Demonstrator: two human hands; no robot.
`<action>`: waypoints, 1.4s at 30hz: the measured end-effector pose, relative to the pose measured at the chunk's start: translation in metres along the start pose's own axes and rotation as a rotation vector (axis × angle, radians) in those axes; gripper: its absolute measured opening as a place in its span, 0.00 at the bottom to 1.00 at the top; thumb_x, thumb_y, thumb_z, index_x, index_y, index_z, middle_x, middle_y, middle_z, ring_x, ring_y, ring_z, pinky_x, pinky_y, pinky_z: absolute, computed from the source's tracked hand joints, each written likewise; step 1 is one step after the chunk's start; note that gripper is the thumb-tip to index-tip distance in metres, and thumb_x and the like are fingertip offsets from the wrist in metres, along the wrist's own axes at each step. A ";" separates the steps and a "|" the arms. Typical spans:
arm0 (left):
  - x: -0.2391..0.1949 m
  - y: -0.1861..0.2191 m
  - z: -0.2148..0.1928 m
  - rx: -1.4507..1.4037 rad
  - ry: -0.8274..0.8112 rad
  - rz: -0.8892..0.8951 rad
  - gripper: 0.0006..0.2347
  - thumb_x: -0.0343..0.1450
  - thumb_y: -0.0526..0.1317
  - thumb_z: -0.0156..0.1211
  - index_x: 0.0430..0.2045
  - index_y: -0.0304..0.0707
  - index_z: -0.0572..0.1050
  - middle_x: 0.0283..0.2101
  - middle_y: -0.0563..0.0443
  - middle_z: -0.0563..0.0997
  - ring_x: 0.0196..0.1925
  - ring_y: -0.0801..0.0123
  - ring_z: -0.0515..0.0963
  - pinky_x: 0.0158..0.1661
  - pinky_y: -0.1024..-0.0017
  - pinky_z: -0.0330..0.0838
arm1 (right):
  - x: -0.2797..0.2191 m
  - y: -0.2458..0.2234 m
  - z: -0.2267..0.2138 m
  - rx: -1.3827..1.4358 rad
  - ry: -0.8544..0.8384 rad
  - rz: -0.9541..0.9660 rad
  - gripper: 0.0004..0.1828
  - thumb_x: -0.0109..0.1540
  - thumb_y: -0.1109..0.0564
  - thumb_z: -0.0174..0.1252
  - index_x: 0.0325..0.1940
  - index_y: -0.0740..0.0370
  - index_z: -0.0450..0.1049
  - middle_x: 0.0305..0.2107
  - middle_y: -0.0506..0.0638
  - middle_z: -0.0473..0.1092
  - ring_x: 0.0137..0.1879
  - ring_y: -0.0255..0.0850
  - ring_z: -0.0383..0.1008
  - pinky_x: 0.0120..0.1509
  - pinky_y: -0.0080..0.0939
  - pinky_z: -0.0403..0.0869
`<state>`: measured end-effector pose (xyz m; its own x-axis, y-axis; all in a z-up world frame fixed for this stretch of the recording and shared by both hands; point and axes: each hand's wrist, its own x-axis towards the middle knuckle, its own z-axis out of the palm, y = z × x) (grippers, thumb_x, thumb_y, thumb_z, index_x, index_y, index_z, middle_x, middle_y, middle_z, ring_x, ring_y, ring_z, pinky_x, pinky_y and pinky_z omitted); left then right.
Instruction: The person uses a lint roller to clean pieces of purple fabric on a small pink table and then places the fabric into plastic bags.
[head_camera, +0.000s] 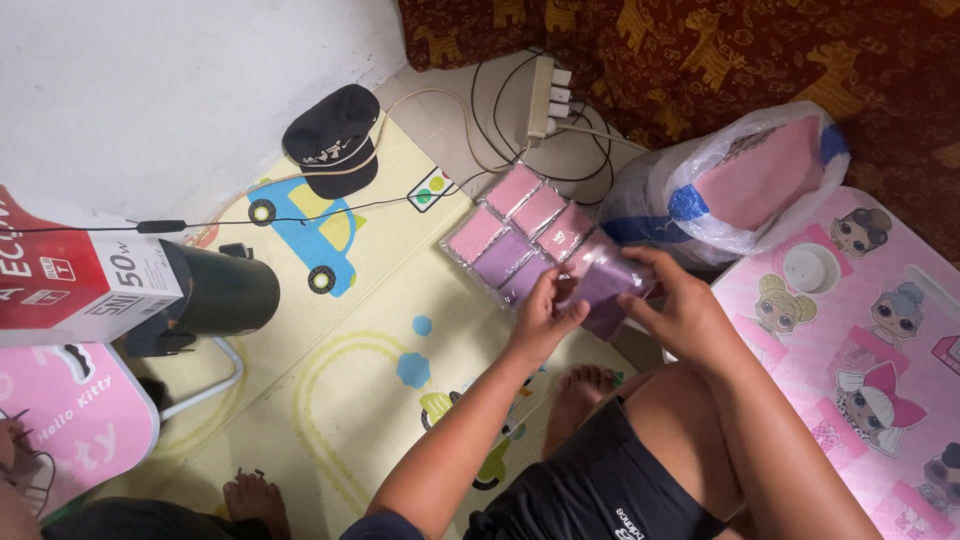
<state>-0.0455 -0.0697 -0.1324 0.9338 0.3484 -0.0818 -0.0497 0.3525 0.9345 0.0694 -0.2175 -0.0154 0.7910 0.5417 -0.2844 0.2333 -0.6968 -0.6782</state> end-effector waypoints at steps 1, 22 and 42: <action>-0.006 -0.002 0.003 -0.001 0.001 0.002 0.30 0.68 0.53 0.71 0.59 0.39 0.67 0.43 0.55 0.79 0.45 0.74 0.75 0.44 0.72 0.75 | 0.001 0.001 -0.002 -0.001 0.000 -0.002 0.35 0.55 0.55 0.66 0.68 0.45 0.70 0.43 0.58 0.79 0.51 0.56 0.80 0.59 0.58 0.75; 0.016 -0.003 -0.032 -0.177 0.143 -0.134 0.05 0.72 0.37 0.67 0.37 0.39 0.77 0.31 0.53 0.81 0.31 0.74 0.82 0.36 0.76 0.80 | -0.001 -0.012 -0.004 0.009 -0.026 0.147 0.37 0.58 0.54 0.63 0.71 0.59 0.63 0.48 0.68 0.76 0.55 0.65 0.77 0.60 0.65 0.74; 0.104 -0.173 -0.218 0.073 0.701 -0.163 0.09 0.73 0.37 0.63 0.43 0.34 0.74 0.35 0.51 0.76 0.32 0.76 0.75 0.36 0.80 0.81 | 0.002 -0.013 -0.004 0.020 -0.079 0.080 0.37 0.59 0.60 0.61 0.71 0.69 0.61 0.46 0.65 0.77 0.52 0.62 0.80 0.54 0.65 0.78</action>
<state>-0.0173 0.0944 -0.3778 0.4792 0.7800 -0.4024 0.1181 0.3970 0.9102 0.0700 -0.2096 -0.0045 0.7596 0.5207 -0.3898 0.1598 -0.7303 -0.6642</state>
